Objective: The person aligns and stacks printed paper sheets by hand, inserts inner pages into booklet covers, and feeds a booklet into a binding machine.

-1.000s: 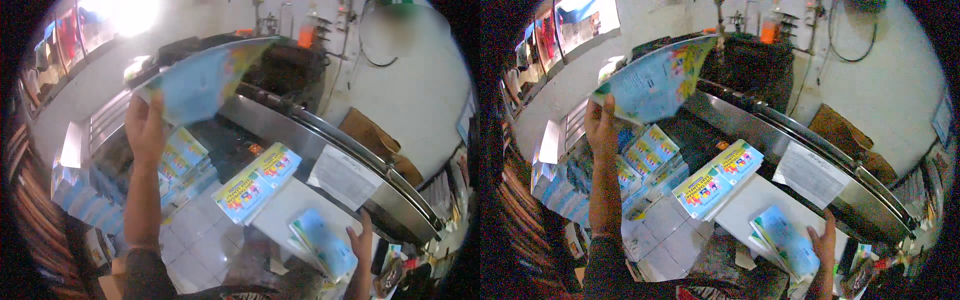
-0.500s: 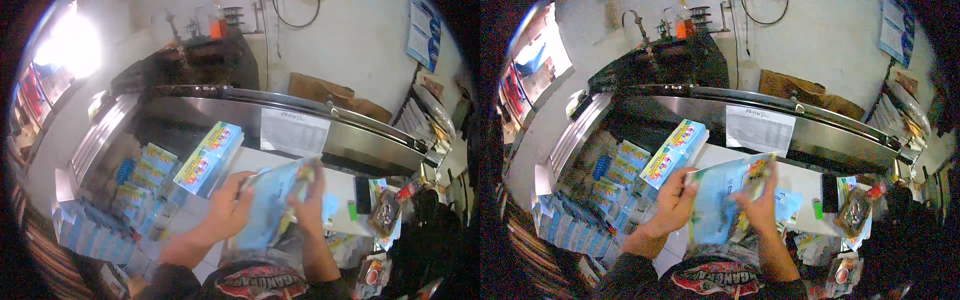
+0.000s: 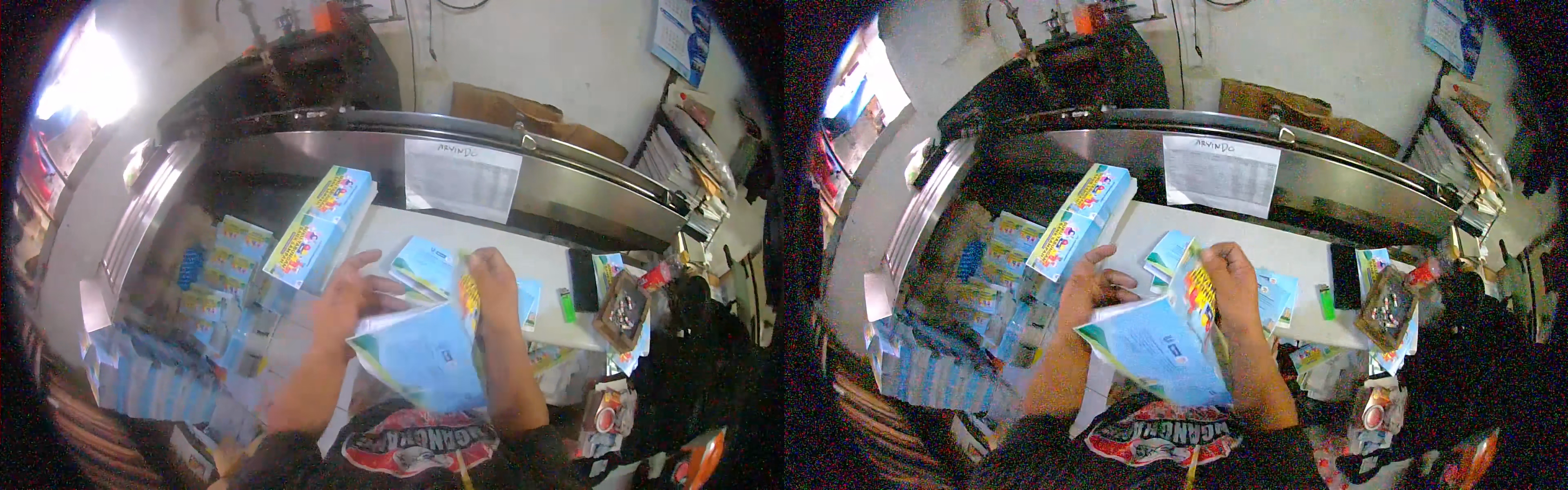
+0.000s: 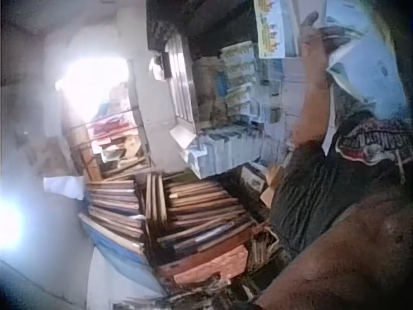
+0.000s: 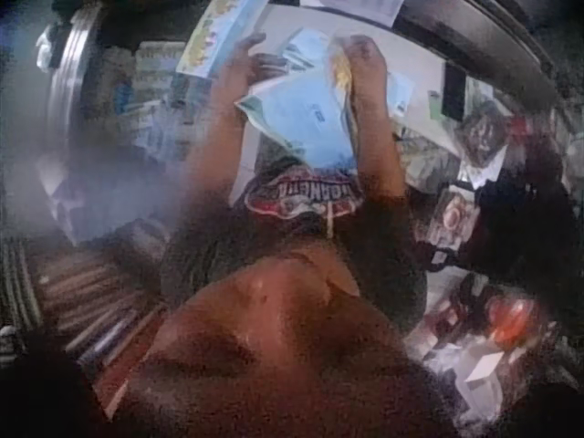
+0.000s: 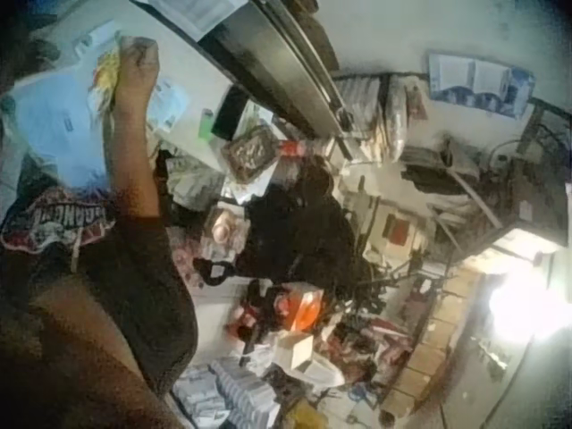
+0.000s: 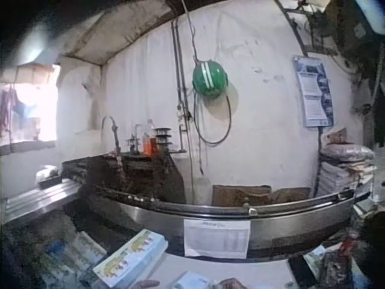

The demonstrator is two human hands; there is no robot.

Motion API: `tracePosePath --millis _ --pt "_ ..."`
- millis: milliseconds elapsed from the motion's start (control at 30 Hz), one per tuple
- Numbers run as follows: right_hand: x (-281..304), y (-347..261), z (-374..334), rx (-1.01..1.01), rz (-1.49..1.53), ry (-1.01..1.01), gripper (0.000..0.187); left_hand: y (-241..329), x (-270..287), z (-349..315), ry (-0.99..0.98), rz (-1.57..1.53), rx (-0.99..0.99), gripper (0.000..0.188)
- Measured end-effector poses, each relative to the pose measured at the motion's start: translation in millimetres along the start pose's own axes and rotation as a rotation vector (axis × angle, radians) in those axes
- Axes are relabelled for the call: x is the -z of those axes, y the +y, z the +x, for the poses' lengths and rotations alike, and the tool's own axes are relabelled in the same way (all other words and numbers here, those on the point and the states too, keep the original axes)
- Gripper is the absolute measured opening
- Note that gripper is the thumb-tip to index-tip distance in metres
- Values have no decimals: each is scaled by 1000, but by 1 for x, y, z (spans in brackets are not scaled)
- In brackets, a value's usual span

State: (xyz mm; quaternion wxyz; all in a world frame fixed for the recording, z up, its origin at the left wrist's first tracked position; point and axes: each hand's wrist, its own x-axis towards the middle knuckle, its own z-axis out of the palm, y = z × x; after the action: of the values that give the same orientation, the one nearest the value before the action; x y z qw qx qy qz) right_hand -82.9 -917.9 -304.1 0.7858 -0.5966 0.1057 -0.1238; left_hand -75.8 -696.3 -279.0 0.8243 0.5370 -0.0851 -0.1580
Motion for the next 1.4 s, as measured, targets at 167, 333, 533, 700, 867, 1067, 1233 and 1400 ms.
tracePosePath --millis 167,333,533,700,867,1067,1233,1400 --pt "43 45 47 291 1109 -664 44 -26 -30 -34 -557 129 -89 86" --pt "60 31 67 485 1217 -792 40 -48 -62 -60 -930 1409 -673 70" --pt "61 1 63 613 1260 -914 30 -48 -48 -55 -822 1272 -640 56" --pt "57 -6 62 667 1274 -953 32 -51 -47 -59 -851 1311 -624 59" --pt "45 -7 57 625 1226 -966 40 -55 -36 -67 -622 1280 -601 45" --pt "89 82 -32 -77 653 -186 75 -64 -19 -49 70 703 -136 27" --pt "45 32 -45 179 -310 -443 99 -107 -23 -48 113 593 -58 29" --pt "34 24 -54 235 -692 -611 90 -121 -28 -35 243 172 -37 27"
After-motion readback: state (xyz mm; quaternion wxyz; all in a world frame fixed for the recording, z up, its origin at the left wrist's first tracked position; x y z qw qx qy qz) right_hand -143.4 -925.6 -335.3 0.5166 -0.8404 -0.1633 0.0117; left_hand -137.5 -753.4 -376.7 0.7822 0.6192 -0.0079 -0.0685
